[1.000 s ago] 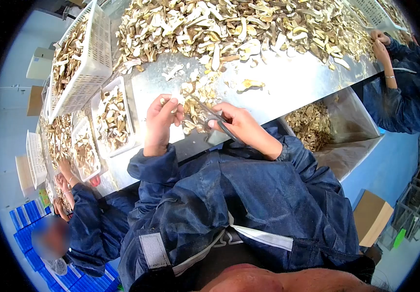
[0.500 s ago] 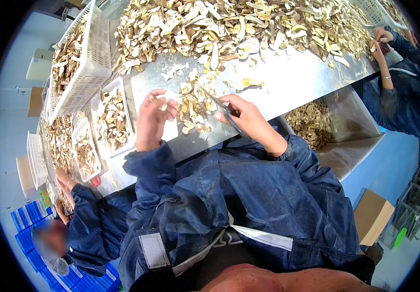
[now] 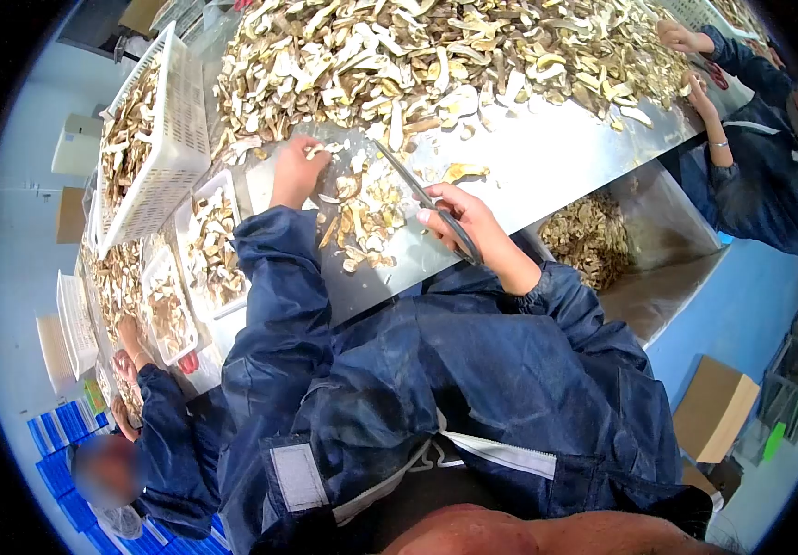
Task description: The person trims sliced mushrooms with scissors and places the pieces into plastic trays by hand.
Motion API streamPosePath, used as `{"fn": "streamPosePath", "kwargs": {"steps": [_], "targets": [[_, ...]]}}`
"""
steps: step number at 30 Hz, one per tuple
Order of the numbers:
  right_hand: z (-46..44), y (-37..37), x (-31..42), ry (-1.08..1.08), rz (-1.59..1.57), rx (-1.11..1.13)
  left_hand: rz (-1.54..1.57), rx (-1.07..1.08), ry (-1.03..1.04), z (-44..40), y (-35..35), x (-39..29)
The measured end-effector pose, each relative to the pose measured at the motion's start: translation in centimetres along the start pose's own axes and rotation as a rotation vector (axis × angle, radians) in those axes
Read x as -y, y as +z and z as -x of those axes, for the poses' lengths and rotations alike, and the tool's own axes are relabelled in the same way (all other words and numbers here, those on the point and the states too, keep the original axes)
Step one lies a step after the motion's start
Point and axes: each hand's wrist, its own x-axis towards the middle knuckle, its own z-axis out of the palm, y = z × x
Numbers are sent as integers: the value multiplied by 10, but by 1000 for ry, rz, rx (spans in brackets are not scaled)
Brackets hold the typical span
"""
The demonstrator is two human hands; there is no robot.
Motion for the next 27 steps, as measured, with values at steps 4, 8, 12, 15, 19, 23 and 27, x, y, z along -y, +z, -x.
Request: {"fn": "streamPosePath", "kwargs": {"steps": [4, 8, 12, 15, 19, 23, 27], "targets": [[0, 0, -2, 5, -20, 20, -81, 88, -100, 10, -10, -17], [1, 0, -2, -15, -29, 18, -79, 8, -66, 24, -20, -32], [-1, 3, 2, 53, -7, 39, 11, -140, -32, 25, -17, -10], [-2, 3, 2, 79, -4, 28, -85, -143, 37, 19, -18, -21], [-2, 1, 2, 64, 16, 21, -250, 45, -58, 16, -10, -26], [-1, 4, 1, 62, 8, -2, -284, 48, -14, 20, -10, -20], [-4, 4, 2, 66, 15, 35, -132, 79, -111, 27, -20, -33]]}}
